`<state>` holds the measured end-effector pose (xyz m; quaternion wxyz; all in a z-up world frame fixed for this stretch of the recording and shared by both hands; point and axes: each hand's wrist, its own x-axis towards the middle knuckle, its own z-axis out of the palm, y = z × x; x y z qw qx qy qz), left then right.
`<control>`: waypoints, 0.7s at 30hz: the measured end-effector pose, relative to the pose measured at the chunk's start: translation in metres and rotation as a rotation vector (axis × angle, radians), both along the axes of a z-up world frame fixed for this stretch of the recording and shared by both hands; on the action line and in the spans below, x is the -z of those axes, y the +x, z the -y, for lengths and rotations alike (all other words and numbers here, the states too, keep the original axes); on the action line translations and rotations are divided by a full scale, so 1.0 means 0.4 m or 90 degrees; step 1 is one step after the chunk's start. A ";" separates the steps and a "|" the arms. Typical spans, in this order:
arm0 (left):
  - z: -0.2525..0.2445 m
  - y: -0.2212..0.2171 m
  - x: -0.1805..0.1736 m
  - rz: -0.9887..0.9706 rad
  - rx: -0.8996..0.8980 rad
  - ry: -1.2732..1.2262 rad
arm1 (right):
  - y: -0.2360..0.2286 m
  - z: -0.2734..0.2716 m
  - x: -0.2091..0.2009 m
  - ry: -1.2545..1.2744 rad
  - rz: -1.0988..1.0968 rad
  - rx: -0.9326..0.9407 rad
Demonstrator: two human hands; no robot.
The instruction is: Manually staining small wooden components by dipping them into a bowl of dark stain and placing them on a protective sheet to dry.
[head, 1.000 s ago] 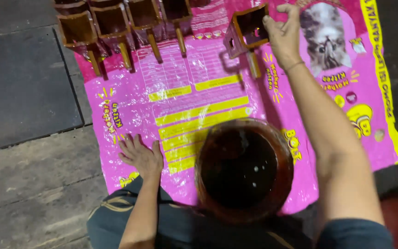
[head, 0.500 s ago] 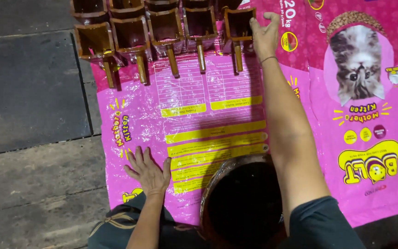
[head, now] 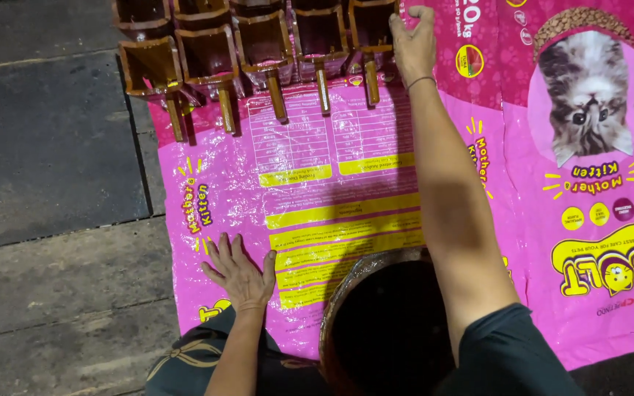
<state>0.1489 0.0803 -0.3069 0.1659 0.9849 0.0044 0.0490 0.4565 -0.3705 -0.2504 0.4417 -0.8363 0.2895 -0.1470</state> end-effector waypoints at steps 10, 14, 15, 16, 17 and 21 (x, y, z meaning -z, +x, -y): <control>-0.004 0.005 -0.012 -0.031 0.014 -0.030 | -0.415 0.050 -0.244 -0.216 0.090 -0.186; -0.014 -0.003 0.001 0.111 0.046 -0.044 | -0.893 0.100 -0.381 -0.474 -0.056 -0.276; -0.013 -0.008 0.000 0.126 0.043 -0.051 | -1.017 0.112 -0.412 -0.568 -0.135 -0.280; -0.014 -0.009 -0.006 0.126 0.053 -0.055 | -1.161 0.165 -0.434 -0.570 -0.140 -0.271; -0.016 -0.009 -0.012 0.140 0.053 -0.071 | -1.305 0.213 -0.457 -0.700 -0.203 -0.207; -0.025 -0.023 -0.013 0.193 0.050 -0.119 | -1.658 0.352 -0.533 -0.808 -0.247 -0.131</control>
